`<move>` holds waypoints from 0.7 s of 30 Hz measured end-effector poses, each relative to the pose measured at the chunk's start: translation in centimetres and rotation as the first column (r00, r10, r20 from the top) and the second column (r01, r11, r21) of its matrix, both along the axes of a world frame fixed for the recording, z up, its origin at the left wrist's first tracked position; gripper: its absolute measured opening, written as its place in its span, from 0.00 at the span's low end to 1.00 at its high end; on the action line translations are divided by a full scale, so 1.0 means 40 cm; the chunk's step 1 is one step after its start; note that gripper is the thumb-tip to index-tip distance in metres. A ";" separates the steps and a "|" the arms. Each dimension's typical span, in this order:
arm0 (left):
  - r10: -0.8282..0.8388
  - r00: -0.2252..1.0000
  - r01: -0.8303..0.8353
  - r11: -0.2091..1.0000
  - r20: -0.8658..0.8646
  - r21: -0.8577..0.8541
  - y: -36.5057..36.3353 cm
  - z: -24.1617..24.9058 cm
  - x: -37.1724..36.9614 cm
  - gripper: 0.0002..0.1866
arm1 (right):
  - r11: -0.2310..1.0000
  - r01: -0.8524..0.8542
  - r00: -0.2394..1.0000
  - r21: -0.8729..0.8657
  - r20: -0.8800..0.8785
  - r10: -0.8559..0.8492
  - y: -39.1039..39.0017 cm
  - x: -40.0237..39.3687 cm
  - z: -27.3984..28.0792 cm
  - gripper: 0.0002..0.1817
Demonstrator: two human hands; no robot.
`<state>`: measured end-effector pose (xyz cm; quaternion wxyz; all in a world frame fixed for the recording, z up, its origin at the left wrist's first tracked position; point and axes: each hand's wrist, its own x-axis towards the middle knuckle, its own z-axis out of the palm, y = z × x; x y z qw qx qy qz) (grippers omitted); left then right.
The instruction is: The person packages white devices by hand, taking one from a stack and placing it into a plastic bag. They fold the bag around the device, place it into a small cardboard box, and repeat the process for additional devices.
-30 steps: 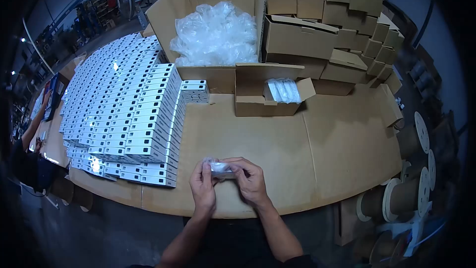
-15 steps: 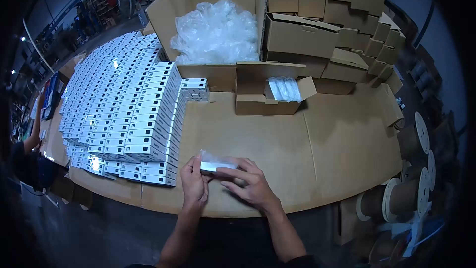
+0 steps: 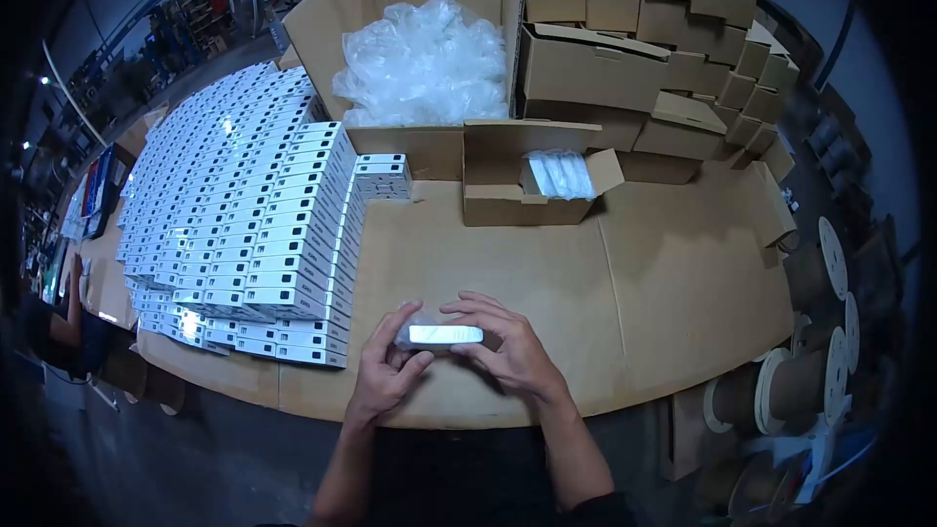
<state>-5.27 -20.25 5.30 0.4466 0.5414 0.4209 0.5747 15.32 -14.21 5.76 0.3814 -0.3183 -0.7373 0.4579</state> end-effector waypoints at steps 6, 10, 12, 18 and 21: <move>-0.073 0.984 0.059 0.994 -0.162 -0.091 0.028 -0.020 -0.036 0.14 | 0.949 -0.004 0.957 0.314 0.275 -0.087 -0.003 0.015 0.036 0.23; -0.113 0.957 0.099 0.993 -0.266 -0.065 0.065 0.003 -0.033 0.11 | 0.867 -0.186 0.841 0.463 0.531 -0.103 0.018 0.036 0.099 0.20; -0.177 0.945 0.162 0.984 -0.277 -0.076 0.091 0.011 -0.033 0.11 | 0.833 -0.277 0.805 0.480 0.588 -0.072 0.047 0.051 0.125 0.14; -0.018 0.955 0.016 1.000 -0.296 -0.009 0.216 0.003 0.015 0.37 | 0.819 0.006 0.923 0.573 0.312 -0.224 0.189 0.121 0.173 0.10; 0.094 0.765 -0.019 0.992 -0.637 0.123 0.280 0.002 0.017 0.41 | 0.673 0.319 0.850 0.667 0.112 -0.515 0.267 0.133 0.192 0.07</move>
